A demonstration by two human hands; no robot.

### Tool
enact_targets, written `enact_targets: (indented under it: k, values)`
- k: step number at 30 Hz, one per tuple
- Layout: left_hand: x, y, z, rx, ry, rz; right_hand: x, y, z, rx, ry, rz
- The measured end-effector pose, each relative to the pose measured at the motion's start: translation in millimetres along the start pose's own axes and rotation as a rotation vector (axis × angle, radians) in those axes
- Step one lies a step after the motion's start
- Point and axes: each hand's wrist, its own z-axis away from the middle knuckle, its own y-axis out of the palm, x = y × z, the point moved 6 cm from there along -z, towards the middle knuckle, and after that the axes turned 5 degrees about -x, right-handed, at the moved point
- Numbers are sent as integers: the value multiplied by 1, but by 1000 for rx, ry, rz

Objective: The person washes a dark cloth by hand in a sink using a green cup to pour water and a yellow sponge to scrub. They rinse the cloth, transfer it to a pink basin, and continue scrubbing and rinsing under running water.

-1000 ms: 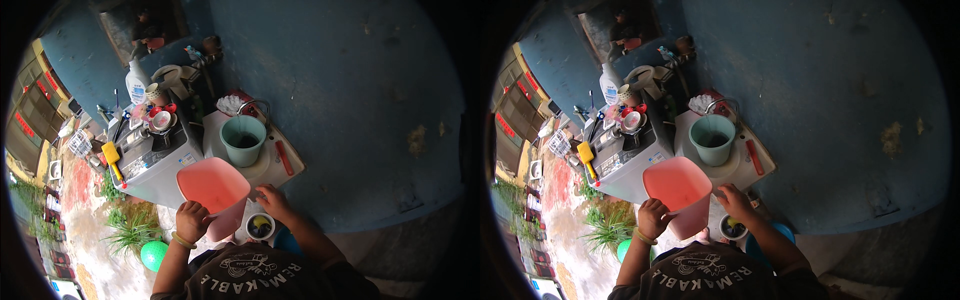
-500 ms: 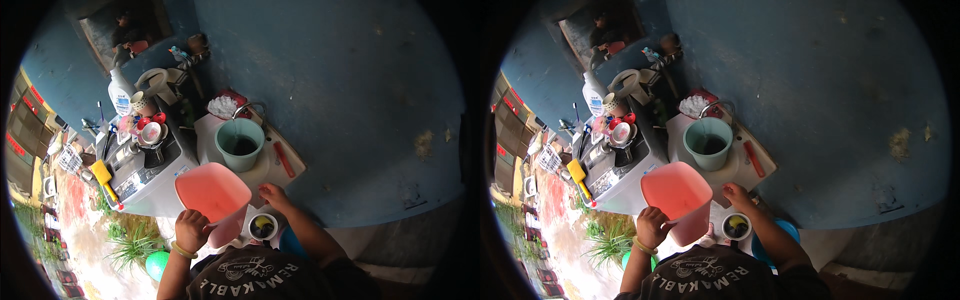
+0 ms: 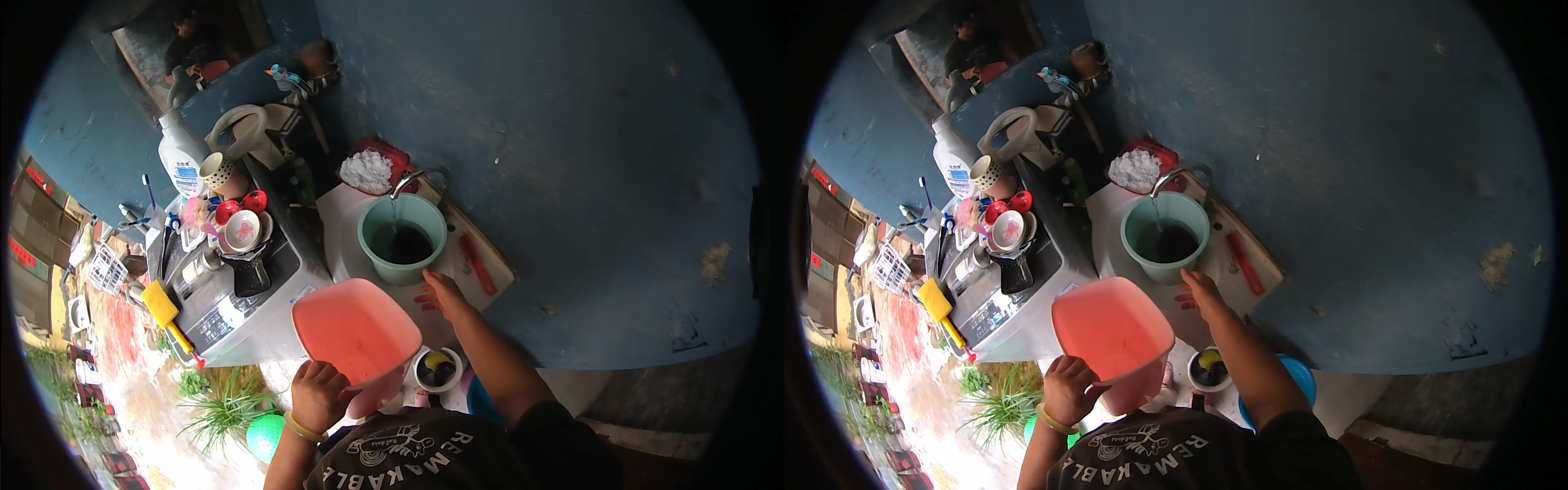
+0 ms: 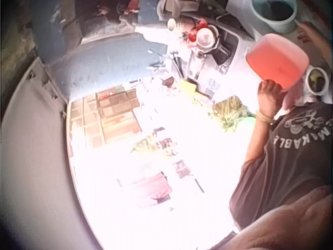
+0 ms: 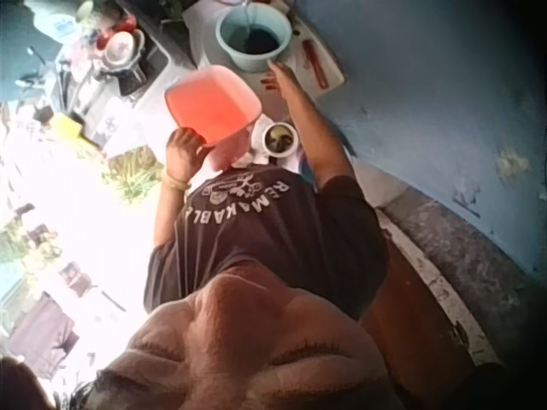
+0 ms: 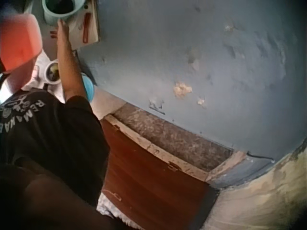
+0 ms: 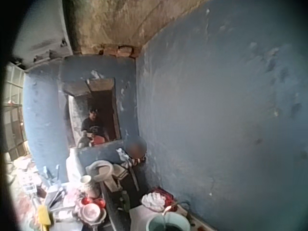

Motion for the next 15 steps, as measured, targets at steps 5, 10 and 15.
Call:
enact_targets:
  k: [5,10,15]
  values:
    - [10,3,-8,13,-8,25,0,6,-42,-125,72,-77]
    - [22,8,-12,38,13,30,1,6,-71,-230,62,-115]
    - [36,10,-10,35,16,24,4,2,-69,-350,67,-138]
